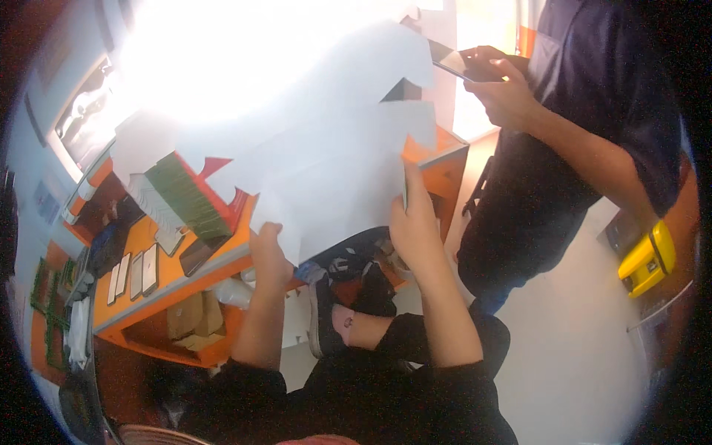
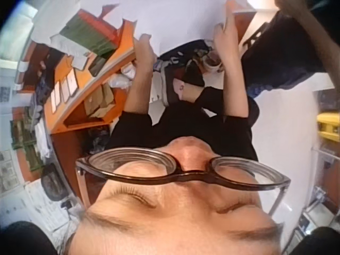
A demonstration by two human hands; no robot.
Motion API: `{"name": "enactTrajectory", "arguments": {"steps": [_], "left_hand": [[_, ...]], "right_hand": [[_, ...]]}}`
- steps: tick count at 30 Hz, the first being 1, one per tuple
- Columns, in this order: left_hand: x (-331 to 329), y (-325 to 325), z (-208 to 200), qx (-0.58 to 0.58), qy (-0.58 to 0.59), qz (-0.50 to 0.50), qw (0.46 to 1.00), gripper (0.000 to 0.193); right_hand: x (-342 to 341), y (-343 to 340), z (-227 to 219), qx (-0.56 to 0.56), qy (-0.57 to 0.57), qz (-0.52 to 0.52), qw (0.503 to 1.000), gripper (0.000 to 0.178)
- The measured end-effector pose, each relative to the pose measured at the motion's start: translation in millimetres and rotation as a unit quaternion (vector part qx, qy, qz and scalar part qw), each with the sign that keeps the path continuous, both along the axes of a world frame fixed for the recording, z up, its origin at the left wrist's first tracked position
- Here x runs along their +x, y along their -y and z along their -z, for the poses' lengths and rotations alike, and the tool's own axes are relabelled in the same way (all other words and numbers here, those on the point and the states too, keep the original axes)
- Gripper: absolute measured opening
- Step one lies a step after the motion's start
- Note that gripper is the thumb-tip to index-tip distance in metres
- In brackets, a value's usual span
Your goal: The person organizes a stack of cardboard box flats and then proceeds to fold individual flats into boxes by hand while sitting on the floor.
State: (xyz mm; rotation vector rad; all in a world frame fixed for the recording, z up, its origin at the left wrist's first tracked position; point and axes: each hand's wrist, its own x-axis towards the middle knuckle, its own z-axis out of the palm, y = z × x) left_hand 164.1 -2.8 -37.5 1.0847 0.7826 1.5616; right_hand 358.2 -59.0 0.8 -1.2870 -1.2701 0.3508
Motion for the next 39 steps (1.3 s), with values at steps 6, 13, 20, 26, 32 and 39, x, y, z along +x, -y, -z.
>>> {"name": "enactTrajectory", "arguments": {"steps": [6,13,20,26,32,39], "left_hand": [[35.5,81.9,2.2,0.06,-0.086,0.04,0.994,0.06],[-3.8,60.1,40.4,0.149,-0.185,-0.139,0.961,0.047],[-29.7,62.8,19.4,0.086,-0.075,-0.164,0.98,0.047],[-37.9,14.4,-65.8,0.222,-0.161,-0.167,0.947,0.044],[-46.3,-41.2,23.7,0.18,-0.351,-0.151,0.906,0.046],[-70.1,-15.0,-27.6,0.242,-0.318,-0.239,0.885,0.048]], "right_hand": [[-2.8,-27.0,16.7,0.144,-0.016,0.17,0.975,0.055],[-6.7,40.3,44.4,0.061,-0.052,0.045,0.996,0.064],[-1.0,70.3,69.7,-0.01,-0.099,-0.126,0.987,0.047],[-5.2,8.3,-15.3,0.08,-0.095,-0.088,0.988,0.045],[5.0,-84.8,59.0,0.001,0.093,-0.049,0.995,0.054],[22.4,-19.6,-9.7,0.396,0.104,0.172,0.896,0.091]]}}
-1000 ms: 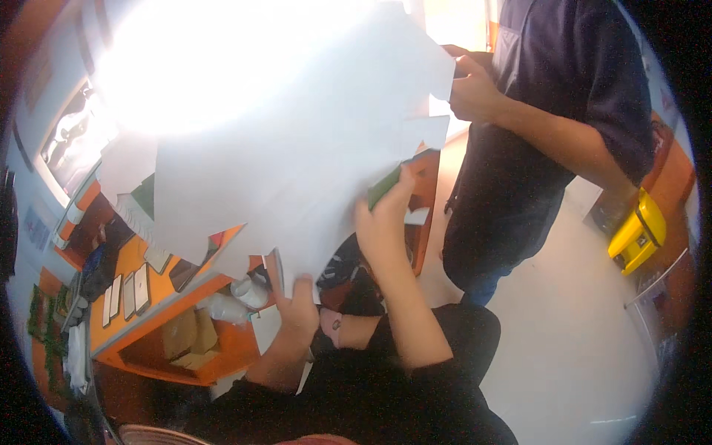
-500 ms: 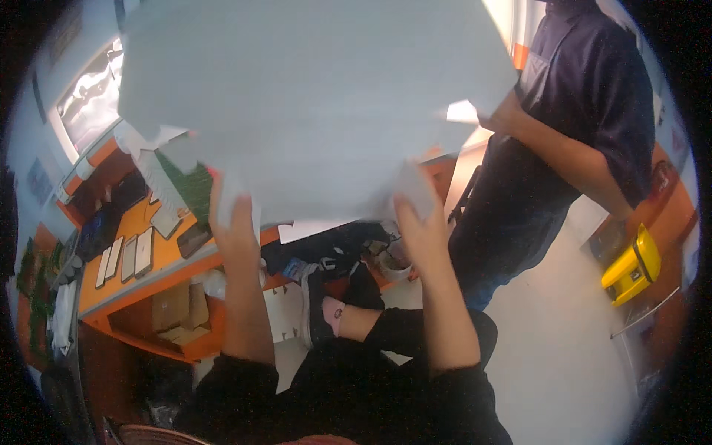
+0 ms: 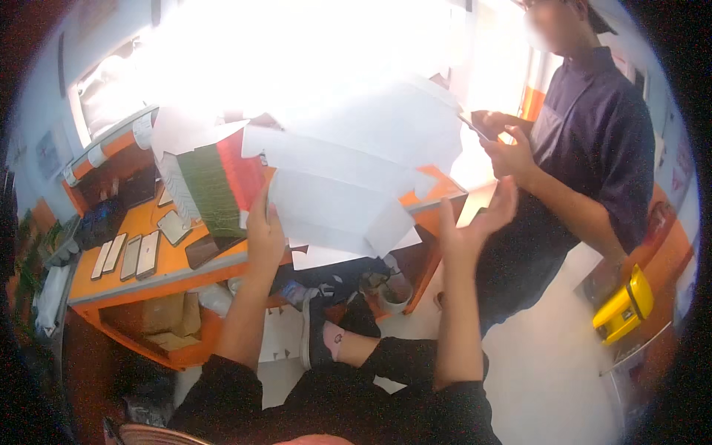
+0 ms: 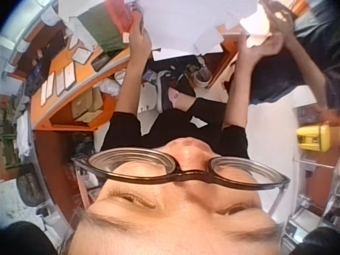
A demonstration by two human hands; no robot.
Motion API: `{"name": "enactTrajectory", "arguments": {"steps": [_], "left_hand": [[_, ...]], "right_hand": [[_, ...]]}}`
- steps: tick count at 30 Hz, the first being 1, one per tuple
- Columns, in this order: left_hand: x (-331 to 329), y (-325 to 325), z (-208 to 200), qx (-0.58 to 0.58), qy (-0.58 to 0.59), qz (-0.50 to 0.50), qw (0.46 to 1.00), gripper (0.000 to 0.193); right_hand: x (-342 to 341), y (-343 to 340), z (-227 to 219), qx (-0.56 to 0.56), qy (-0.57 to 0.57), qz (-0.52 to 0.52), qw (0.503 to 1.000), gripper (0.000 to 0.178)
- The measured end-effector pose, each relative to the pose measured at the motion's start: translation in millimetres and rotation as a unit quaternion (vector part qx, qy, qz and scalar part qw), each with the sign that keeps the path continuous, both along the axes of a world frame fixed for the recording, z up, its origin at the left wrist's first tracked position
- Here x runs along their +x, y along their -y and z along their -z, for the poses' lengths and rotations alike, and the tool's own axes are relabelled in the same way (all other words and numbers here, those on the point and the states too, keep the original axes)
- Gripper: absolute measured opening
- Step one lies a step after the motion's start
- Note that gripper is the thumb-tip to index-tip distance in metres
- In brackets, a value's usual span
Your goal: The person organizes a stack of cardboard box flats and then proceeds to fold individual flats into boxes by hand while sitting on the floor.
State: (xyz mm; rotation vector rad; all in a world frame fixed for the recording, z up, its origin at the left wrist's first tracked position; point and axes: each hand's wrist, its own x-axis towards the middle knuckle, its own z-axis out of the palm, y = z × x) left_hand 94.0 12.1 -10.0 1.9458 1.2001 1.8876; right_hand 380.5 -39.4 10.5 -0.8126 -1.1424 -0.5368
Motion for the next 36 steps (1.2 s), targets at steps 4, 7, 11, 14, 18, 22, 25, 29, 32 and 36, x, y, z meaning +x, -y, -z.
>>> {"name": "enactTrajectory", "arguments": {"steps": [4,7,11,14,18,22,25,29,32,36], "left_hand": [[4.9,29.7,-60.9,0.157,-0.144,0.041,0.976,0.048],[7.7,38.7,-88.0,0.231,-0.208,0.078,0.947,0.055],[1.8,36.1,-113.7,0.243,-0.305,0.057,0.919,0.045],[-5.0,22.9,-114.8,0.233,-0.391,0.062,0.888,0.044],[-23.4,2.1,-103.4,0.371,-0.284,-0.106,0.878,0.053],[-33.1,-22.8,-66.5,0.11,0.255,0.241,0.93,0.065],[-54.1,-26.9,-53.1,-0.172,0.167,0.253,0.937,0.061],[-36.4,-47.9,-35.4,-0.174,0.212,0.332,0.903,0.053],[-38.6,-70.8,1.6,-0.178,0.209,0.256,0.927,0.045],[-49.4,-65.3,13.5,-0.203,0.155,0.223,0.941,0.042]], "right_hand": [[0.0,70.7,-80.0,-0.073,0.134,0.099,0.983,0.095],[32.9,89.4,-91.9,-0.188,0.087,0.015,0.978,0.084],[63.1,98.0,-85.5,-0.336,-0.015,-0.235,0.912,0.069],[31.0,79.8,-69.1,-0.306,-0.019,-0.242,0.921,0.047],[30.2,54.2,-38.9,-0.298,-0.084,-0.247,0.918,0.037],[43.3,25.8,-32.2,-0.231,-0.142,-0.333,0.903,0.044],[38.1,-8.0,-37.0,-0.213,-0.154,-0.367,0.893,0.047],[24.7,-49.5,-31.5,-0.18,-0.146,-0.323,0.918,0.042],[19.0,-76.1,-2.7,-0.286,-0.187,-0.335,0.878,0.043],[4.2,-68.4,-4.3,-0.325,-0.176,-0.331,0.868,0.044]]}}
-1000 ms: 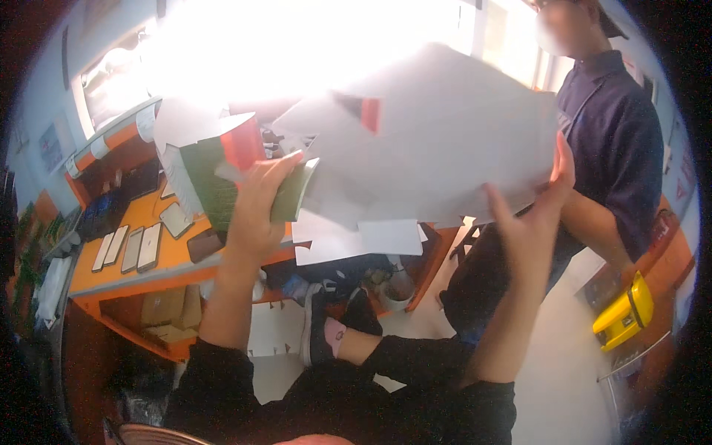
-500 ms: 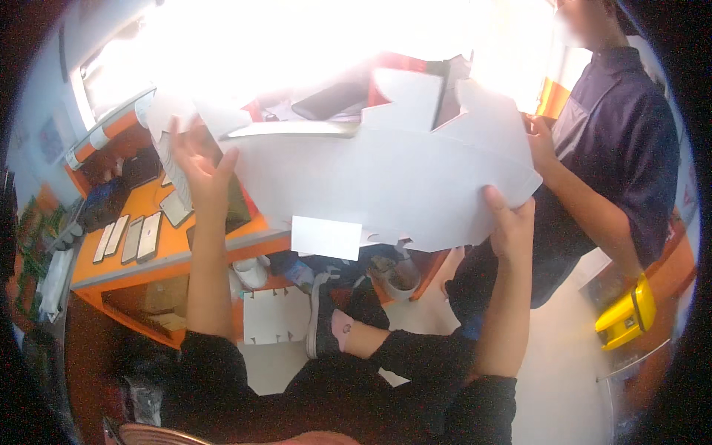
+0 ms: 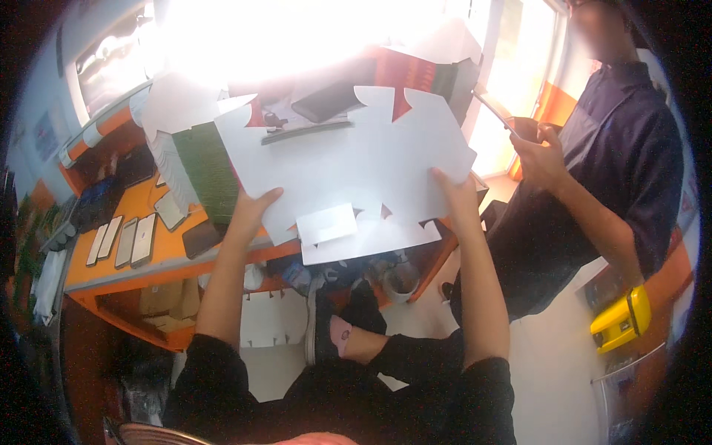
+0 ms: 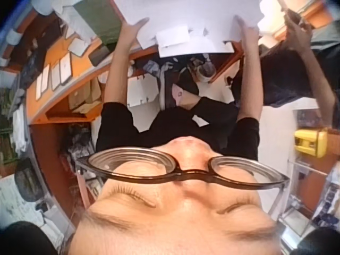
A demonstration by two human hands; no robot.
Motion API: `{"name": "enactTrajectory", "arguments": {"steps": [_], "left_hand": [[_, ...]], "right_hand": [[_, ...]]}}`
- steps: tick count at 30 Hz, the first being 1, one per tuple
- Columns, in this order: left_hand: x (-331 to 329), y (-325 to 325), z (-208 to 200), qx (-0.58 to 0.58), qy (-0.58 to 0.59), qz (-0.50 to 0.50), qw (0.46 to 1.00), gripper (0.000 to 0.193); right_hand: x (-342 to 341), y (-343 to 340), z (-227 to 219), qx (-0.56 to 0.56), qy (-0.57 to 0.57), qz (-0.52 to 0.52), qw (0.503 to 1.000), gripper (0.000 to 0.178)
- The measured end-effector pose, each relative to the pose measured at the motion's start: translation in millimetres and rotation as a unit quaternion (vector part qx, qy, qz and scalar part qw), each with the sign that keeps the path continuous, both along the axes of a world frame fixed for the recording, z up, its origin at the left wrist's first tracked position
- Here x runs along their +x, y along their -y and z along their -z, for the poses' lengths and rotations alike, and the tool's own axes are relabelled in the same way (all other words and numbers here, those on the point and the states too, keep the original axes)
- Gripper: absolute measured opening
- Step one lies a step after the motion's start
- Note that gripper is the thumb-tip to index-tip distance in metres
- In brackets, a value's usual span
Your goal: The person organizes a stack of cardboard box flats and then proceeds to fold individual flats into boxes by hand while sitting on the floor.
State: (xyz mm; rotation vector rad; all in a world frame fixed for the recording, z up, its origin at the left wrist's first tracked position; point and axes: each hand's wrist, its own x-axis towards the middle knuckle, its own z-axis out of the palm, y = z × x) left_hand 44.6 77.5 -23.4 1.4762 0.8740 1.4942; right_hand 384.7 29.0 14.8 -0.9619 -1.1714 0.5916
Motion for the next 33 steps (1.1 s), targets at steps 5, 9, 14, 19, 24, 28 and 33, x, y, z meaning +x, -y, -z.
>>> {"name": "enactTrajectory", "arguments": {"steps": [5,9,14,19,24,28,33], "left_hand": [[5.6,33.3,-15.9,-0.019,0.016,0.022,0.999,0.041],[1.5,73.9,-33.4,-0.069,0.081,0.111,0.988,0.04],[21.6,106.0,-4.6,-0.123,0.014,0.298,0.947,0.035],[55.0,137.0,21.9,-0.198,0.009,0.308,0.93,0.032],[69.0,147.1,58.6,-0.198,-0.051,0.327,0.923,0.034],[87.7,156.3,86.3,-0.22,-0.037,0.355,0.908,0.037],[123.5,160.2,135.6,-0.314,0.029,0.379,0.87,0.04]], "right_hand": [[2.1,30.7,-13.0,-0.04,0.008,0.049,0.998,0.046],[26.7,85.0,-23.8,0.022,-0.039,0.009,0.999,0.051],[77.7,157.1,40.9,-0.035,-0.118,0.019,0.992,0.065],[76.3,213.3,114.3,-0.102,-0.207,0.067,0.971,0.068],[80.2,261.1,162.9,-0.139,-0.262,0.095,0.95,0.075],[90.0,280.3,162.2,-0.162,-0.23,0.126,0.951,0.074],[96.0,283.6,142.7,-0.145,0.159,0.44,0.872,0.057]]}}
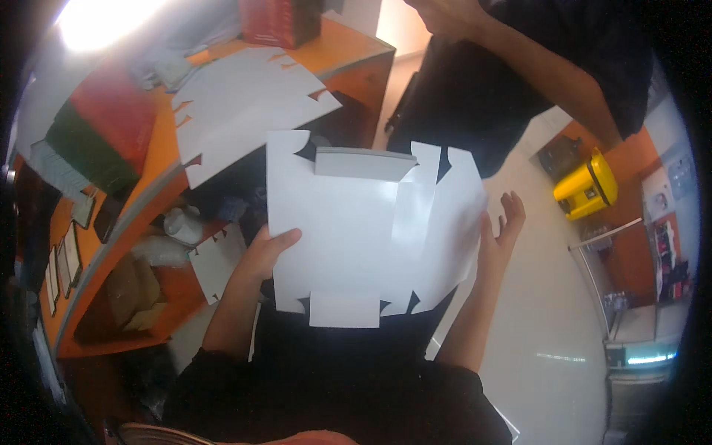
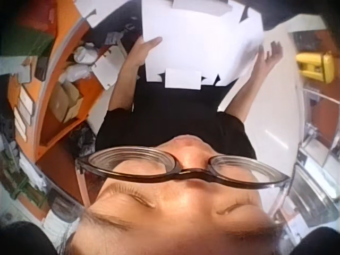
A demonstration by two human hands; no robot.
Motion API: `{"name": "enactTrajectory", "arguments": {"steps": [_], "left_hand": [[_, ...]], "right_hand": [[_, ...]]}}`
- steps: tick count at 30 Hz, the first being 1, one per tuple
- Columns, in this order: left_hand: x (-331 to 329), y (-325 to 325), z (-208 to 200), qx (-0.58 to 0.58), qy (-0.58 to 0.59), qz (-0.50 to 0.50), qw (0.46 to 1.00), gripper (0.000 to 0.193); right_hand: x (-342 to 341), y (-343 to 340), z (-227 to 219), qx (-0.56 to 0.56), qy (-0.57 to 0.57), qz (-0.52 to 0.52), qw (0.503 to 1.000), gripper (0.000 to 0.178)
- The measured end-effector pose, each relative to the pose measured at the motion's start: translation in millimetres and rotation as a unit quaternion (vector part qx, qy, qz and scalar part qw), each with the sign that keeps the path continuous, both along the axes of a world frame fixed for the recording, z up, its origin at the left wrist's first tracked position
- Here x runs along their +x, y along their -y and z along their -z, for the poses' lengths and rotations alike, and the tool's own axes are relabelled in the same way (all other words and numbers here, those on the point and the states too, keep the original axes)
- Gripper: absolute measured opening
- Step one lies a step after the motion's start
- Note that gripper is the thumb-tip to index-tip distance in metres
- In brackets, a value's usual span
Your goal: The person organizes a stack of cardboard box flats and then proceeds to fold individual flats into boxes by hand while sitting on the floor.
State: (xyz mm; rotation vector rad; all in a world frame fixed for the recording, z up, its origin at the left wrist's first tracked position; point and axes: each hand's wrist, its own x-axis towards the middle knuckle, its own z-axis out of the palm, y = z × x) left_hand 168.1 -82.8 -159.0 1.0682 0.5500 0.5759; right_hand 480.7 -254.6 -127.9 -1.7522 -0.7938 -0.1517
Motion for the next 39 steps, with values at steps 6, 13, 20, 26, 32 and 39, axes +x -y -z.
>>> {"name": "enactTrajectory", "arguments": {"steps": [6,13,20,26,32,39], "left_hand": [[49.2,-24.7,26.8,0.028,-0.12,0.167,0.978,0.042],[72.5,-40.0,38.5,0.087,-0.128,0.184,0.971,0.042],[78.1,-30.1,62.6,0.14,-0.194,0.126,0.963,0.04],[80.1,-7.6,57.0,0.212,-0.236,0.065,0.946,0.031],[82.7,0.2,41.8,0.257,-0.174,0.205,0.928,0.028],[84.4,21.0,44.1,0.287,-0.159,0.148,0.933,0.036]], "right_hand": [[-21.2,-5.1,-28.5,-0.142,0.136,-0.099,0.975,0.058],[-21.6,-58.4,-1.7,-0.281,0.125,-0.216,0.927,0.047],[-37.0,-71.1,38.2,-0.249,0.15,-0.305,0.907,0.035],[-6.5,-72.0,52.6,-0.222,-0.122,-0.433,0.865,0.033],[16.9,-69.9,37.9,-0.319,-0.226,-0.451,0.802,0.053],[-13.8,-77.5,29.9,-0.376,-0.08,-0.45,0.806,0.019]]}}
